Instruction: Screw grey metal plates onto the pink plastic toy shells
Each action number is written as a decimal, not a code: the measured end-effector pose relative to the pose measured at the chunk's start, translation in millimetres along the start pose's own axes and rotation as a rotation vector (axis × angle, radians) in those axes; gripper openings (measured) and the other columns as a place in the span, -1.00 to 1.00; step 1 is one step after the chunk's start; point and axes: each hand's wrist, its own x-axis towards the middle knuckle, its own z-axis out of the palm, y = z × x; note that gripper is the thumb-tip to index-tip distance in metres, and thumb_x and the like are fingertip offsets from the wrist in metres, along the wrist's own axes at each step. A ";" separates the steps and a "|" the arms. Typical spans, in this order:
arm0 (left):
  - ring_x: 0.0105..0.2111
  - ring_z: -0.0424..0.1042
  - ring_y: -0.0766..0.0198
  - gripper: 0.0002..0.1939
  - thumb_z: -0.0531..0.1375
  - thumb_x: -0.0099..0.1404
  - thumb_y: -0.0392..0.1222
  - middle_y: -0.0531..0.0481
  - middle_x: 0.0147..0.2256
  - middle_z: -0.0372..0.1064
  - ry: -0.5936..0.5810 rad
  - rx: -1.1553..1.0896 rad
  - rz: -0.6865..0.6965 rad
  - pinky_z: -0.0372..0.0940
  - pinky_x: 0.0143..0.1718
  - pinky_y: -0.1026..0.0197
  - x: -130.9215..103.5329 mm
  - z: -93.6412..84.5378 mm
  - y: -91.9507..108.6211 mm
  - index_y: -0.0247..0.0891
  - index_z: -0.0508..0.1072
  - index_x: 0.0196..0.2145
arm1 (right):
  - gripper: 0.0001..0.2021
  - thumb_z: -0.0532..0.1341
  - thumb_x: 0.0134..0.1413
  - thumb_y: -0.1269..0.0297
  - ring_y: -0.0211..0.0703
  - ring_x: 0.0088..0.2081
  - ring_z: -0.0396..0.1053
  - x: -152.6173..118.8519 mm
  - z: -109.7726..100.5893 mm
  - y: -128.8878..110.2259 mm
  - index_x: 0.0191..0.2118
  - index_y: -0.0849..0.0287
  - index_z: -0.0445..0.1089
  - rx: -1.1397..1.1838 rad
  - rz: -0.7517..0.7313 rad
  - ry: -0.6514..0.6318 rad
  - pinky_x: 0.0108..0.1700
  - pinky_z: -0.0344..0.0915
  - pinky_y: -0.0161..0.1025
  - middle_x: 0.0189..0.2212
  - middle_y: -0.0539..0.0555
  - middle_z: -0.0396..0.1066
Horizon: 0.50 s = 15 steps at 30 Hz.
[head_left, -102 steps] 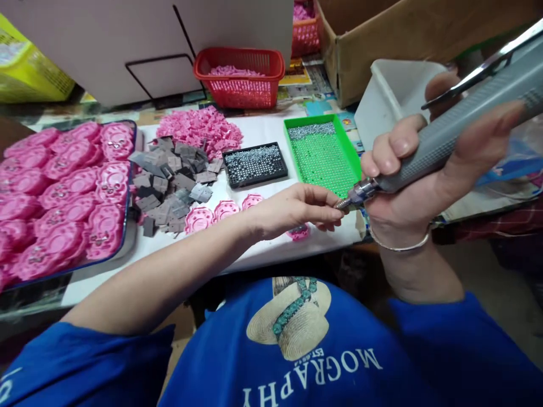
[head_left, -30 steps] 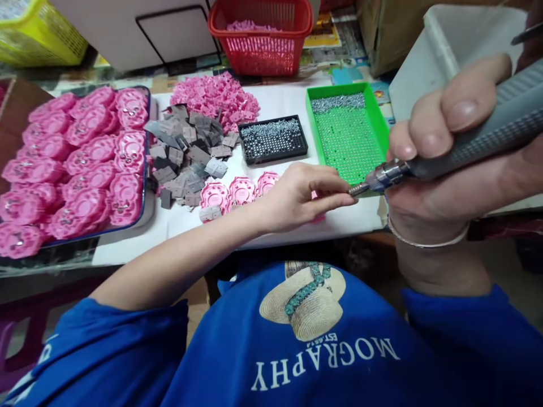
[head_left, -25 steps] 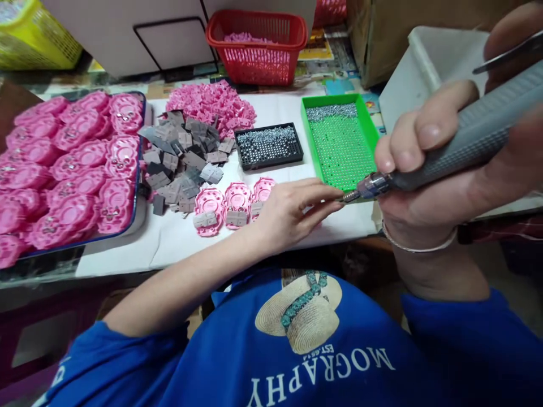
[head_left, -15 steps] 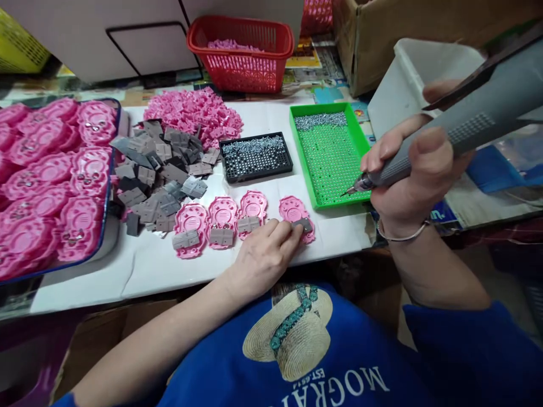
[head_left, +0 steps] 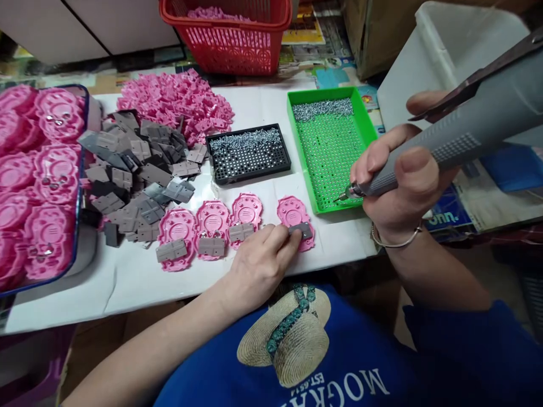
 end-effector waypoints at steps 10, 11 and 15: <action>-0.49 0.29 0.27 -0.72 -0.01 0.41 -0.46 0.00 -0.46 0.30 -0.062 0.119 0.023 0.16 -0.56 0.18 -2.2 -0.5 1.8 -0.49 0.41 -0.01 | -0.73 0.39 -0.05 0.13 -0.31 -0.68 0.21 -3.9 0.8 -0.2 -0.18 -0.02 0.46 0.037 -0.003 0.010 -0.71 0.13 -0.28 -0.59 -0.14 0.26; -0.49 0.30 0.27 -0.73 0.01 0.41 -0.45 -0.01 -0.45 0.32 -0.056 0.127 0.019 0.17 -0.57 0.18 -2.8 -0.6 2.3 -0.48 0.41 -0.01 | -0.73 0.38 -0.05 0.13 -0.32 -0.68 0.20 -3.5 1.1 0.8 -0.17 -0.03 0.46 0.035 -0.012 0.001 -0.71 0.13 -0.29 -0.59 -0.15 0.26; -0.47 0.33 0.28 -0.74 0.11 0.39 -0.38 -0.05 -0.39 0.42 0.057 0.100 0.079 0.16 -0.58 0.19 -8.2 -5.4 8.1 -0.49 0.42 0.01 | -0.71 0.39 -0.05 0.16 -0.36 -0.69 0.14 -0.7 8.4 -1.4 -0.14 0.00 0.51 0.064 -0.083 0.008 -0.70 0.08 -0.29 -0.61 -0.14 0.28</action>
